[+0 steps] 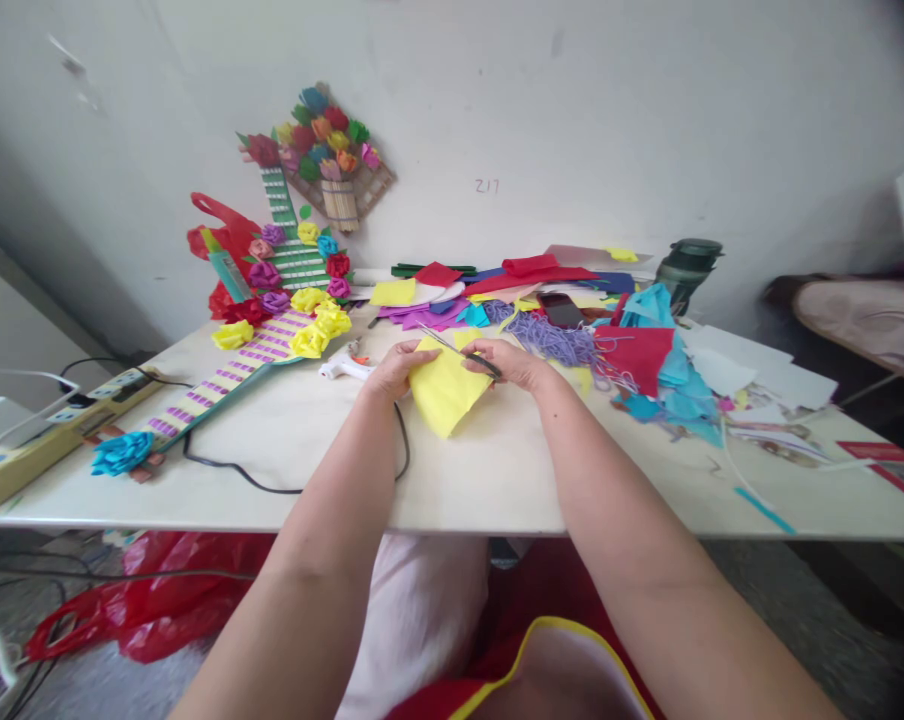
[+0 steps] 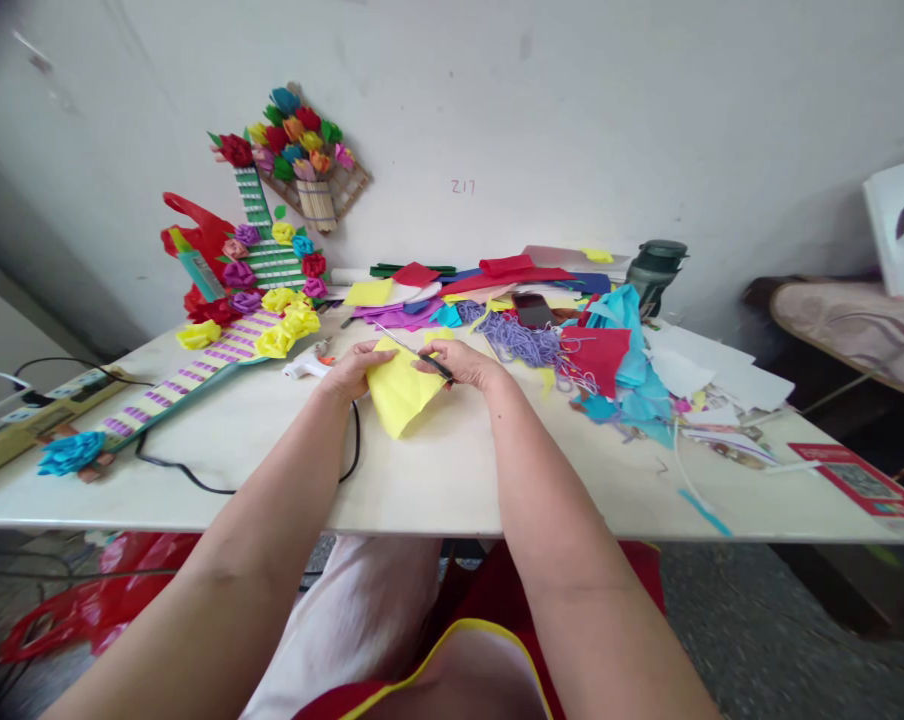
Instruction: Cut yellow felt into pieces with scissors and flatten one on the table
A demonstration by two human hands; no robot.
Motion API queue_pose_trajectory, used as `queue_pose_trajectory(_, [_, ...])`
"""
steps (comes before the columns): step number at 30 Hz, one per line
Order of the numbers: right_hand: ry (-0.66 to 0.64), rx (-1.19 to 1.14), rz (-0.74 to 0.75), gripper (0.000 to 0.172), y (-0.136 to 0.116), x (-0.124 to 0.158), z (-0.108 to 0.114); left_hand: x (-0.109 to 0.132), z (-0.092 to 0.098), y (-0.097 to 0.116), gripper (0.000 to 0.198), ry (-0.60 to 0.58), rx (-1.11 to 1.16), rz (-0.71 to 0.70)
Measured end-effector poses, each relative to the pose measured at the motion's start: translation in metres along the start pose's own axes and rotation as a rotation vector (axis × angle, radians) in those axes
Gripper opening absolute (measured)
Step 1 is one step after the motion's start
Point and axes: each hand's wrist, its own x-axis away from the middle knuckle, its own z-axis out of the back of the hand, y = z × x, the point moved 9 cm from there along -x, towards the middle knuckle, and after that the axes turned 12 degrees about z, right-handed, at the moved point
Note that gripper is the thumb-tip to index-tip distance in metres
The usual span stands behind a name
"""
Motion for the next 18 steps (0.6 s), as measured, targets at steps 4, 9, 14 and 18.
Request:
queue_pose_trajectory(4, [0.014,-0.026,-0.036,0.027,-0.008,0.005,-0.005,0.0,-0.002,-0.002,0.028,-0.017,-0.007,0.012])
queue_pose_trajectory(9, [0.001,-0.023,-0.036,0.029,-0.011,0.005,-0.008,-0.002,-0.003,-0.005,0.029,-0.03,-0.015,0.027])
queue_pose_trajectory(14, [0.001,-0.014,-0.021,0.035,-0.007,0.003,-0.006,-0.003,-0.003,-0.005,0.029,-0.036,-0.027,0.026])
queue_pose_trajectory(18, [0.012,-0.026,-0.012,0.036,-0.001,0.001,-0.004,-0.003,-0.003,-0.004,0.028,-0.034,-0.028,0.024])
